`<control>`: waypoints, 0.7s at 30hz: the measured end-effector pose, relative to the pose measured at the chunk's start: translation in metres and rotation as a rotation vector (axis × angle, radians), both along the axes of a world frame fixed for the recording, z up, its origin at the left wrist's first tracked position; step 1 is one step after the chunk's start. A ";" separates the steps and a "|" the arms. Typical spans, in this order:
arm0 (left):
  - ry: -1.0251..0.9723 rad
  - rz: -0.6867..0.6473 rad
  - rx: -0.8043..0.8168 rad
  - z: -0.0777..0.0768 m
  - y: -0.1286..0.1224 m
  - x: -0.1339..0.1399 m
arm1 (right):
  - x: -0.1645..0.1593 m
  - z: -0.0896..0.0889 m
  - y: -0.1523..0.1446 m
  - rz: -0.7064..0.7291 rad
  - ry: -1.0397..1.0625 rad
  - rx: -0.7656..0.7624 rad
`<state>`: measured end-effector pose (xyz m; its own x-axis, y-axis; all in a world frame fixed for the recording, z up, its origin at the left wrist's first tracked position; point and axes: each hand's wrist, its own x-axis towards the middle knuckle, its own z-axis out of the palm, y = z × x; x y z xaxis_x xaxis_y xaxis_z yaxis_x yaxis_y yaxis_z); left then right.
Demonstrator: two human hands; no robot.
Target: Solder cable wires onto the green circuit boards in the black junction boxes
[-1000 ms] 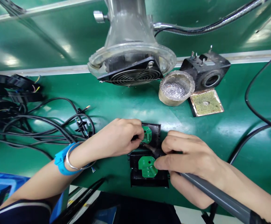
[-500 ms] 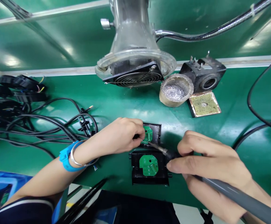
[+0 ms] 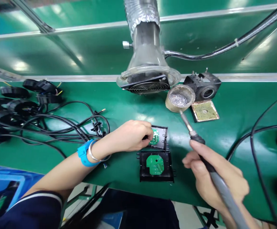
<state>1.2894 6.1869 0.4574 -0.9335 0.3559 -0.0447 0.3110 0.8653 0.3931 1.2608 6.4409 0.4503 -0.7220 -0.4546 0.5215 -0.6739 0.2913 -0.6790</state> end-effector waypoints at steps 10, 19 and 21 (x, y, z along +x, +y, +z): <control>0.169 0.251 -0.018 0.054 -0.052 0.062 | -0.005 -0.026 -0.039 0.277 0.390 0.254; 0.203 0.630 -0.018 0.001 -0.149 0.098 | 0.000 -0.036 -0.038 0.164 0.392 0.274; 0.248 0.637 0.022 -0.002 -0.157 0.103 | 0.001 -0.040 -0.036 0.095 0.384 0.306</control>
